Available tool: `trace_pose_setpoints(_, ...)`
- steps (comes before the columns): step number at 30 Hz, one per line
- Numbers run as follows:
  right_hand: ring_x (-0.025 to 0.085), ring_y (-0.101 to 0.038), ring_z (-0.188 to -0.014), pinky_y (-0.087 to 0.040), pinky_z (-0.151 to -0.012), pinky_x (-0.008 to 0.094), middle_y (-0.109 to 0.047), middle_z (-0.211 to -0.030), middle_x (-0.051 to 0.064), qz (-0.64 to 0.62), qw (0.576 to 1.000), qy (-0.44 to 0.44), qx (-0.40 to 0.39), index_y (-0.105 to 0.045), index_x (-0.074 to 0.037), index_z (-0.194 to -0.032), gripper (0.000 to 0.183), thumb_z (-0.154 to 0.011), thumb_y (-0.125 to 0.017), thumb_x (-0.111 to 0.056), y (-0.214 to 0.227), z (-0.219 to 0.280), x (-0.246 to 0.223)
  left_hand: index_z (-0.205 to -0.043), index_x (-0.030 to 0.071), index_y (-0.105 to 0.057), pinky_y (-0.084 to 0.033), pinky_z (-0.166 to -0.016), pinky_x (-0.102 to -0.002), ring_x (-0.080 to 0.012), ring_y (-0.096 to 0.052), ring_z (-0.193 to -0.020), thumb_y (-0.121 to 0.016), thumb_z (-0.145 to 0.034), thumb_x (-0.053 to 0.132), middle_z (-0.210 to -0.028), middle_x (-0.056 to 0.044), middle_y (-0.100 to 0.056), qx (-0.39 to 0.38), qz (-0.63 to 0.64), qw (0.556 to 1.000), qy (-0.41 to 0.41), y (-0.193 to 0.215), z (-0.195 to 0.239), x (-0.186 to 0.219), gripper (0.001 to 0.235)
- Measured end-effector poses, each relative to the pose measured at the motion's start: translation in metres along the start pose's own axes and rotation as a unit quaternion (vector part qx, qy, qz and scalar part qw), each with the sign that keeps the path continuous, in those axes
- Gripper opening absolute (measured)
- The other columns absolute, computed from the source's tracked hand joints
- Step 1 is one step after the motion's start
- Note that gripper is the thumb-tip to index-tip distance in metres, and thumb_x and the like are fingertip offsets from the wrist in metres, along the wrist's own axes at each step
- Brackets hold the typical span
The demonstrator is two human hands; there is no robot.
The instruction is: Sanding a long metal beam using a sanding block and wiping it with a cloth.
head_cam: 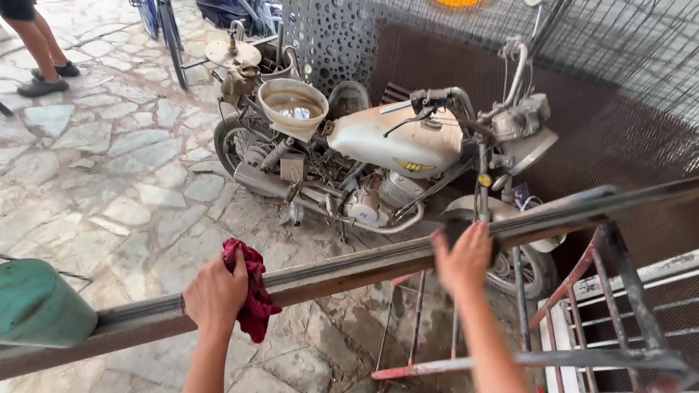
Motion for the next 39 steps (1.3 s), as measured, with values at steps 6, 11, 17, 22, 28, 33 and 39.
trace_pose_setpoints(6,0.031,-0.011,-0.147,-0.007,-0.121,0.040,-0.009,-0.159,0.023,-0.052,0.918,0.390,0.057,-0.011,0.008,-0.150,0.109,-0.088,0.001,-0.081,-0.001,0.125,-0.169,-0.080,0.010,-0.067,-0.052,-0.061,-0.042,-0.0336,-0.071,-0.069,-0.036,-0.108,0.057,-0.076,-0.011,-0.073,0.005,0.007,1.000,-0.001,-0.004,-0.005,-0.001,0.063)
trace_pose_setpoints(11,0.021,-0.056,-0.093,-0.052,-0.083,0.032,-0.060,-0.100,0.009,-0.070,0.983,0.159,-0.060,-0.059,-0.003,-0.103,0.043,-0.099,-0.042,-0.042,0.062,0.038,-0.111,-0.080,0.010,-0.066,-0.052,-0.057,-0.040,-0.0308,-0.070,-0.065,-0.038,-0.108,0.056,-0.073,-0.010,-0.072,0.020,0.010,1.000,-0.012,-0.006,-0.002,-0.001,0.060)
trace_pose_setpoints(17,0.034,-0.008,-0.147,-0.006,-0.120,0.044,-0.006,-0.160,0.023,-0.008,0.986,0.130,0.100,-0.009,0.007,-0.149,0.091,-0.095,-0.018,-0.066,-0.019,0.060,-0.076,-0.084,0.011,-0.066,-0.053,-0.055,-0.039,-0.0303,-0.071,-0.064,-0.037,-0.108,0.056,-0.075,-0.010,-0.073,0.022,-0.004,0.999,-0.023,-0.006,-0.004,0.001,0.059)
trace_pose_setpoints(22,0.032,-0.014,-0.146,-0.007,-0.121,0.041,-0.012,-0.159,0.023,-0.116,0.936,0.329,0.041,-0.013,0.007,-0.149,0.104,-0.090,0.002,-0.077,0.034,0.090,-0.165,-0.080,0.011,-0.064,-0.052,-0.061,-0.044,-0.0360,-0.071,-0.068,-0.037,-0.108,0.055,-0.074,-0.012,-0.073,0.018,-0.002,1.000,-0.011,-0.007,-0.005,0.000,0.059)
trace_pose_setpoints(28,0.038,-0.030,-0.142,-0.018,-0.122,0.043,-0.035,-0.148,0.028,-0.001,0.989,0.151,0.000,-0.045,0.007,-0.134,0.115,-0.081,0.012,-0.078,0.002,-0.009,-0.051,-0.081,0.013,-0.067,-0.052,-0.056,-0.040,-0.0315,-0.070,-0.064,-0.037,-0.108,0.055,-0.073,-0.010,-0.073,0.035,0.010,0.999,-0.020,-0.005,-0.004,0.000,0.059)
trace_pose_setpoints(33,0.036,-0.024,-0.141,-0.013,-0.119,0.048,-0.026,-0.153,0.026,-0.098,0.952,0.271,0.104,-0.024,0.008,-0.146,0.106,-0.087,-0.019,-0.081,0.013,0.103,-0.144,-0.079,0.011,-0.067,-0.051,-0.056,-0.040,-0.0321,-0.070,-0.064,-0.036,-0.109,0.054,-0.071,-0.010,-0.072,0.021,0.010,1.000,-0.014,-0.003,-0.004,0.001,0.061)
trace_pose_setpoints(39,0.021,-0.059,-0.084,-0.054,-0.076,0.032,-0.064,-0.097,0.009,-0.044,0.981,0.180,-0.059,-0.059,-0.005,-0.105,0.047,-0.102,-0.040,-0.047,0.061,0.060,-0.155,-0.073,0.010,-0.064,-0.050,-0.054,-0.038,-0.0284,-0.068,-0.059,-0.038,-0.108,0.053,-0.066,-0.008,-0.069,0.022,0.015,1.000,-0.012,-0.003,-0.004,0.001,0.061)
Point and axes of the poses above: each hand's wrist, its own z-axis away from the middle knuckle, its own y-axis out of the back of the hand, x = y × z, the point moved 3 cm from there along -z, towards the middle knuckle
